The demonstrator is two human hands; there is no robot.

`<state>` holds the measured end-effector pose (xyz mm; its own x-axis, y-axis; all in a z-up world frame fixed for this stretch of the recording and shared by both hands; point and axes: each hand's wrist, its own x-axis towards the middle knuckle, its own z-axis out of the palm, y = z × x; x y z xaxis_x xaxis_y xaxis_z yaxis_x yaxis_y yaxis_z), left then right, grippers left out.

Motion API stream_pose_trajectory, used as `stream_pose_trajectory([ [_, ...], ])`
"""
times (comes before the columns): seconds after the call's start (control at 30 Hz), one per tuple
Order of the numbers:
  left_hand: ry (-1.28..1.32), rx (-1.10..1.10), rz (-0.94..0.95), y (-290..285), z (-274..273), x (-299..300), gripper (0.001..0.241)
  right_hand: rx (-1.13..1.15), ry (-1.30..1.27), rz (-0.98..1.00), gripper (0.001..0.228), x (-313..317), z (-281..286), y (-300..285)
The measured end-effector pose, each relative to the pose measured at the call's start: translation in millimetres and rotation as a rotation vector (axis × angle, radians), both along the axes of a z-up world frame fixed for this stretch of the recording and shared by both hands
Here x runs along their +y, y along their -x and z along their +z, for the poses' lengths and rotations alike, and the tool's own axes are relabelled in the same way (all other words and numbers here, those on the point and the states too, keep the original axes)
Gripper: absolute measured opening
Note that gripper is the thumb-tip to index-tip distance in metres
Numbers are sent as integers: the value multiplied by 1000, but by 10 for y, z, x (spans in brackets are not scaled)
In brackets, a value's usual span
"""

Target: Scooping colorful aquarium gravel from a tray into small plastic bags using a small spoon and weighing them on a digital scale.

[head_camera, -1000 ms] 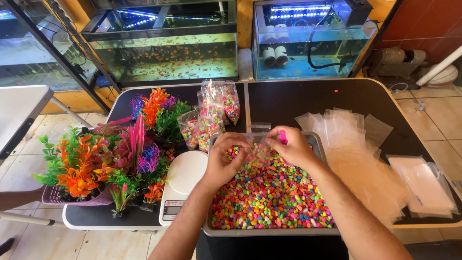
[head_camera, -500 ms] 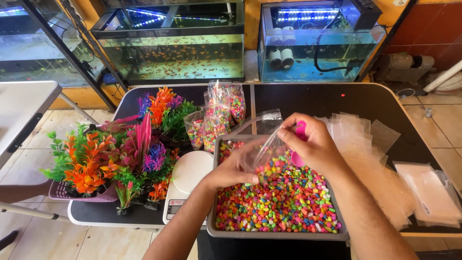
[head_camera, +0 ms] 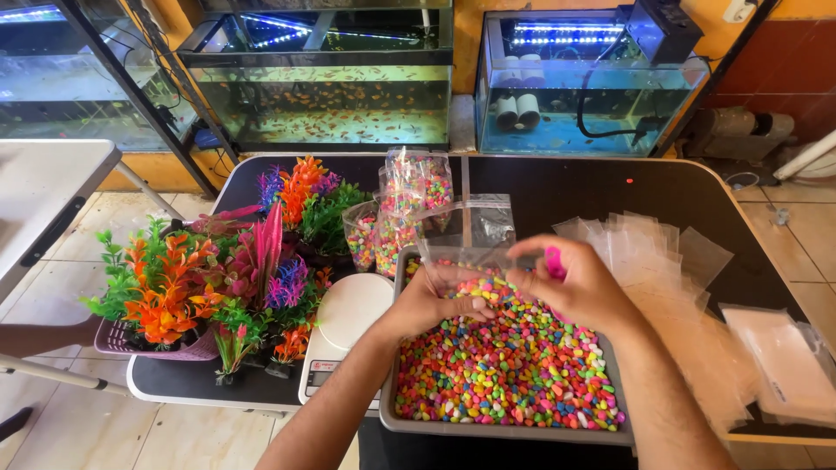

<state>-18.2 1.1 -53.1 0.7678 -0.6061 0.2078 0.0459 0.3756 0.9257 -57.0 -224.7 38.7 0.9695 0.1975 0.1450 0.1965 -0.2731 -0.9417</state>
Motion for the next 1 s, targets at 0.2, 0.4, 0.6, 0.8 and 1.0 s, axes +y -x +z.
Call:
stream_pose_trajectory([
  [0.2, 21, 47, -10, -13, 43, 23, 51, -136, 19, -58, 16, -18, -217, -65],
  [0.4, 75, 98, 77, -63, 4, 29, 50, -138, -107, -58, 16, 18, -196, -71],
  [0.6, 66, 60, 158, -122, -166, 0, 49, -53, -167, 2, 26, -70, -309, -118],
  [0.8, 96, 97, 211, -111, -72, 29, 47, 6, 182, -119, 45, -244, -126, 2],
  [1.0, 77, 92, 242, -135, -128, 29, 45, 180, 517, -277, 41, -328, -256, 142],
])
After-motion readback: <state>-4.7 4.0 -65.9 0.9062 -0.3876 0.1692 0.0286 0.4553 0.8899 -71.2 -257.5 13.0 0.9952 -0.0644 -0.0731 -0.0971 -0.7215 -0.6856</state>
